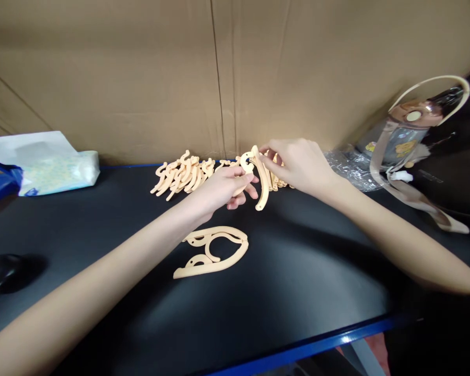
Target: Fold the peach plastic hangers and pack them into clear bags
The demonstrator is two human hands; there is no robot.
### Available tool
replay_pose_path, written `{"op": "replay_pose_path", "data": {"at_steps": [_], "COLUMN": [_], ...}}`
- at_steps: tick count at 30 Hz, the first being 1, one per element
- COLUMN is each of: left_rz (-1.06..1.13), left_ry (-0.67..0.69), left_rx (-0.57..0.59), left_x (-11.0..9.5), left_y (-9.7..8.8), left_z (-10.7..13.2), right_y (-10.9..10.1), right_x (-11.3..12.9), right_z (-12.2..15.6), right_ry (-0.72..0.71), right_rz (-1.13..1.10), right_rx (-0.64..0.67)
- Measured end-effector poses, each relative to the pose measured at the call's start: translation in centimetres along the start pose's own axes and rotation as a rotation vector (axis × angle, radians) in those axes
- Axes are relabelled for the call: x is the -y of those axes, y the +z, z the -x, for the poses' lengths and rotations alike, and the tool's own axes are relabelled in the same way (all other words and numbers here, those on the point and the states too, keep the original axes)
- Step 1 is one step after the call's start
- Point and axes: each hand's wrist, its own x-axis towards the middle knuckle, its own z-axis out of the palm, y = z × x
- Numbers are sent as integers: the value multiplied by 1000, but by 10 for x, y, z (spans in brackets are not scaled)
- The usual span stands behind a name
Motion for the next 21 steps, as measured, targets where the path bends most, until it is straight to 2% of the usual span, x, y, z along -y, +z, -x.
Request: {"op": "replay_pose_path", "data": {"at_steps": [4, 8, 12, 16, 19, 21], "left_rz": [17, 10, 4, -11, -69, -127], "left_ry": [-1, -9, -25, -6, 22, 57], "left_rx": [15, 85, 154, 71, 5, -32], "left_x": [3, 4, 4, 2, 5, 12], "left_y": [0, 3, 3, 2, 5, 9], "left_z": [-3, -1, 1, 0, -1, -1], "right_y": [-1, 3, 8, 14, 20, 20], "right_x": [5, 7, 5, 4, 6, 7], "right_z": [2, 3, 4, 6, 7, 4], "right_ry": [-6, 19, -108, -246, -241, -186], "right_rz": [-21, 87, 225, 331, 373, 300], "right_rx": [61, 39, 7, 32, 66, 103]}}
